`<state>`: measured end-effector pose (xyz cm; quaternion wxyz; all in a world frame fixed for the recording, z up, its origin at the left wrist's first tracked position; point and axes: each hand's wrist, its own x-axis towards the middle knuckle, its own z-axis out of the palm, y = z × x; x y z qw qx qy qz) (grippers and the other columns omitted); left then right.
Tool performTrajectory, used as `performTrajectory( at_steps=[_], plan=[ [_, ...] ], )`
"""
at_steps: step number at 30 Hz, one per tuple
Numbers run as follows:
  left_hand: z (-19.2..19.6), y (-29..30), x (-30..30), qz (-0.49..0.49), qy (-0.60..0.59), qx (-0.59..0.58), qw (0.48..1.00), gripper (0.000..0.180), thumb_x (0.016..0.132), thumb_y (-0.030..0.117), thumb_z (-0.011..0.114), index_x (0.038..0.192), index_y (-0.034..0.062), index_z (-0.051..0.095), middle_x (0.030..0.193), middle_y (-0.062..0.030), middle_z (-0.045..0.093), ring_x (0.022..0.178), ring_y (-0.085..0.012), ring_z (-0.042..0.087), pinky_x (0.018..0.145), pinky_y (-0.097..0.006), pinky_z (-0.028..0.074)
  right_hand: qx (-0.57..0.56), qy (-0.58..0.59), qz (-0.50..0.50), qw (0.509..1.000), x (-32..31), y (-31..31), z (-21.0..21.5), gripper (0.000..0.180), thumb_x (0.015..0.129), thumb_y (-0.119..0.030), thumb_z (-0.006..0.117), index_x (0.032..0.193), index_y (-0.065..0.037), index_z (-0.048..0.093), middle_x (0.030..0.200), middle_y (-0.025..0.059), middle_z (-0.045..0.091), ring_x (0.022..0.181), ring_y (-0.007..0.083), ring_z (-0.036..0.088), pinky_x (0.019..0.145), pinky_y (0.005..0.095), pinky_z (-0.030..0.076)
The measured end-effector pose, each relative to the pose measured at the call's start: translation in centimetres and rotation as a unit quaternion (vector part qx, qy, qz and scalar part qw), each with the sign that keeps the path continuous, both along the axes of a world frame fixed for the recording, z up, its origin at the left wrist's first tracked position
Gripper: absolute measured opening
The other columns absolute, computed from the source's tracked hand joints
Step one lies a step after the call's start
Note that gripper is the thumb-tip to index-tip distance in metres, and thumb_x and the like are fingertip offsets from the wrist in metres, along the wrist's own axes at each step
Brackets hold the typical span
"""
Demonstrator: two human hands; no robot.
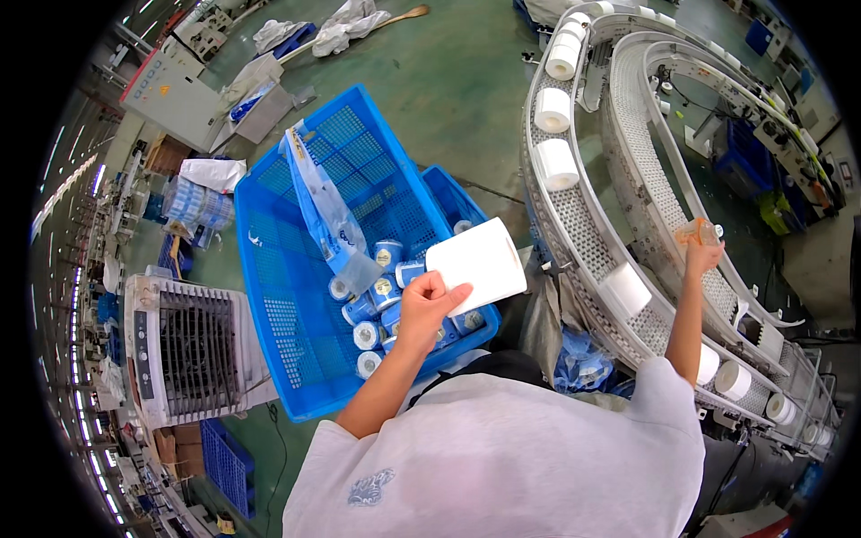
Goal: The person picks up toilet paper rolls from a blue crate, places some on a curved conveyor belt, and wraps others into a plastic bag.
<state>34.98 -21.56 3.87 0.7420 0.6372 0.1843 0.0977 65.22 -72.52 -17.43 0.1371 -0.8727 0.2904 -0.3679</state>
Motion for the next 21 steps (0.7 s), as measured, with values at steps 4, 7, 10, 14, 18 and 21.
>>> performTrajectory(
  at_steps=[4, 7, 10, 14, 18, 21],
  plan=[
    [-0.5, -0.7, 0.6, -0.067, -0.027, -0.018, 0.997, 0.045, 0.070, -0.002, 0.071, 0.058, 0.0146, 0.031, 0.064, 0.0069, 0.038, 0.059, -0.0023, 0.036, 0.052, -0.018, 0.031, 0.121, -0.094, 0.377, 0.914, -6.7, 13.8, 8.0, 0.058, 0.073, -0.023, 0.068, 0.122, -0.002, 0.043, 0.110, 0.0146, 0.055, 0.099, 0.0254, 0.055, 0.087, 0.0379, 0.043],
    [-0.8, -0.8, 0.2, -0.101, -0.034, -0.030, 0.994, 0.044, 0.069, -0.002, 0.072, 0.061, 0.0147, 0.033, 0.069, 0.0047, 0.044, 0.064, -0.0040, 0.044, 0.055, -0.018, 0.037, 0.375, 0.069, 0.601, 0.702, -16.0, 25.7, 18.7, 0.047, 0.081, -0.012, 0.061, 0.123, -0.004, 0.042, 0.099, 0.0094, 0.059, 0.092, 0.0176, 0.056, 0.082, 0.0291, 0.043],
    [-0.6, -0.9, -0.4, -0.111, -0.037, -0.021, 0.993, 0.042, 0.069, -0.003, 0.072, 0.061, 0.0141, 0.035, 0.068, 0.0053, 0.044, 0.064, -0.0036, 0.044, 0.054, -0.017, 0.036, 0.326, 0.121, 0.670, 0.656, -21.1, 31.0, 22.3, 0.072, 0.071, -0.022, 0.071, 0.130, -0.005, 0.033, 0.095, 0.0142, 0.060, 0.088, 0.0226, 0.059, 0.081, 0.0325, 0.044],
    [-0.2, -0.7, -1.4, -0.111, -0.052, 0.061, 0.991, 0.036, 0.069, -0.002, 0.071, 0.063, 0.0126, 0.038, 0.067, 0.0063, 0.041, 0.064, -0.0027, 0.039, 0.056, -0.018, 0.033, 0.330, 0.152, 0.637, 0.680, -24.4, 34.9, 23.8, 0.087, 0.063, -0.024, 0.077, 0.132, -0.006, 0.027, 0.096, 0.0181, 0.059, 0.089, 0.0292, 0.060, 0.077, 0.0359, 0.046],
    [0.0, 1.4, -2.8, -0.143, -0.042, 0.014, 0.989, 0.034, 0.069, -0.001, 0.071, 0.064, 0.0123, 0.041, 0.068, 0.0061, 0.043, 0.065, -0.0034, 0.042, 0.058, -0.018, 0.035, 0.376, 0.165, 0.641, 0.648, -25.6, 35.5, 23.5, 0.086, 0.062, -0.017, 0.078, 0.131, -0.005, 0.028, 0.094, 0.0192, 0.061, 0.088, 0.0270, 0.061, 0.076, 0.0345, 0.047],
    [0.4, 2.7, -3.7, -0.182, -0.016, -0.056, 0.982, 0.034, 0.068, -0.001, 0.072, 0.065, 0.0124, 0.040, 0.069, 0.0058, 0.044, 0.066, -0.0042, 0.044, 0.059, -0.018, 0.037, 0.480, 0.247, 0.651, 0.534, -25.7, 34.1, 23.7, 0.072, 0.074, -0.006, 0.069, 0.133, -0.002, 0.028, 0.103, 0.0190, 0.061, 0.093, 0.0192, 0.059, 0.079, 0.0299, 0.047]
  ],
)
